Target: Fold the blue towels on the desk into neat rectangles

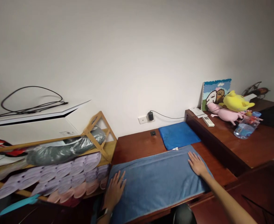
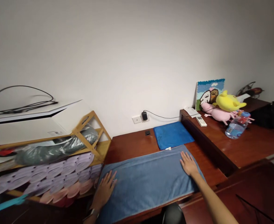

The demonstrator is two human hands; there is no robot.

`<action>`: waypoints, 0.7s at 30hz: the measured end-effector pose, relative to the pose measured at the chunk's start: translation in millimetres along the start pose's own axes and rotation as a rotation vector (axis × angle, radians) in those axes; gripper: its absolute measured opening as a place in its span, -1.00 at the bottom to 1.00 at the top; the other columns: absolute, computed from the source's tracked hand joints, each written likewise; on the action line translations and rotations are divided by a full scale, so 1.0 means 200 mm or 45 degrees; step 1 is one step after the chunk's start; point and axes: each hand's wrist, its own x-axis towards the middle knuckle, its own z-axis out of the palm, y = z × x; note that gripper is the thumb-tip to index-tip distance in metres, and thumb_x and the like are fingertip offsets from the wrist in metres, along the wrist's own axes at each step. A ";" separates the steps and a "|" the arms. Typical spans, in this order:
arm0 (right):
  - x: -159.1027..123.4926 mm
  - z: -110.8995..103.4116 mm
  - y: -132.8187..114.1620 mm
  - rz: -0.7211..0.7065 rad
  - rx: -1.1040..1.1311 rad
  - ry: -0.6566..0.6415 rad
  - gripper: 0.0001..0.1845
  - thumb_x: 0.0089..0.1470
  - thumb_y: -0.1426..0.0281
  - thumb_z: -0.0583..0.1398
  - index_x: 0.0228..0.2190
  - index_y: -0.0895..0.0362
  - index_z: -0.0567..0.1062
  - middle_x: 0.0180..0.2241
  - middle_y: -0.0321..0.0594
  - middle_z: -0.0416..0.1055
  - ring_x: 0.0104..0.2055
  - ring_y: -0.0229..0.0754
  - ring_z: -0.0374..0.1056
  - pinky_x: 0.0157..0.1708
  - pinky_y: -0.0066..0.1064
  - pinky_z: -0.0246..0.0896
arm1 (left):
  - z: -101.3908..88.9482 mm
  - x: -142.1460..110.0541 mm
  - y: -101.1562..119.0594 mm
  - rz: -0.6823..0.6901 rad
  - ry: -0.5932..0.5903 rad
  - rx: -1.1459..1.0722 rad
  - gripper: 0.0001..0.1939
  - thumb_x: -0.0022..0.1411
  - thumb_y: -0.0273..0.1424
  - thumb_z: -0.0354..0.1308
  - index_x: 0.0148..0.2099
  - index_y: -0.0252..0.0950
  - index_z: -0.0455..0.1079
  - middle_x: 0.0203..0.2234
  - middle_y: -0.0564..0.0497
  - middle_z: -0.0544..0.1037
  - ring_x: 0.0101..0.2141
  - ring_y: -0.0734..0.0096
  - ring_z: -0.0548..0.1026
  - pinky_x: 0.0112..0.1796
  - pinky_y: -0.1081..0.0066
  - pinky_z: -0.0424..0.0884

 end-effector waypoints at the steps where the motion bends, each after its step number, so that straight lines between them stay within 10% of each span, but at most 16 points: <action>1: -0.01 -0.03 0.09 0.058 -0.003 -0.013 -0.31 0.38 0.13 -0.15 0.42 0.08 0.17 0.46 -0.18 0.06 0.50 0.02 -0.07 0.43 0.03 -0.10 | -0.01 -0.03 -0.09 0.000 0.013 0.000 -0.43 0.48 -0.17 -0.14 0.41 -0.19 0.30 0.38 -0.17 0.32 0.34 -0.04 0.30 0.26 -0.14 0.27; 5: -0.06 -0.13 0.19 0.115 0.040 -0.018 -0.29 0.38 0.14 -0.16 0.41 0.18 0.19 0.46 -0.11 0.05 0.51 0.03 -0.10 0.45 0.00 -0.13 | -0.07 -0.07 -0.17 -0.007 0.084 -0.027 -0.44 0.47 -0.21 -0.19 0.31 -0.30 0.43 0.28 -0.22 0.46 0.28 -0.01 0.40 0.27 -0.13 0.29; 13: -0.31 -0.04 -0.37 -0.362 0.177 0.067 -0.34 0.43 0.10 -0.14 0.43 0.02 0.13 0.44 -0.20 0.09 0.49 -0.05 -0.03 0.44 -0.01 -0.07 | -0.14 -0.17 0.30 0.261 -0.021 -0.128 -0.48 0.49 -0.17 -0.05 0.42 -0.01 0.26 0.40 0.02 0.30 0.37 0.11 0.27 0.31 -0.03 0.28; 21: -0.33 -0.09 0.14 0.061 0.026 0.004 -0.31 0.37 0.15 -0.16 0.38 0.12 0.26 0.42 -0.14 0.14 0.48 0.06 0.00 0.41 0.07 -0.05 | -0.17 -0.39 -0.09 0.054 -0.005 -0.038 -0.44 0.49 -0.14 -0.15 0.39 -0.15 0.33 0.36 -0.08 0.36 0.34 0.09 0.33 0.26 -0.03 0.35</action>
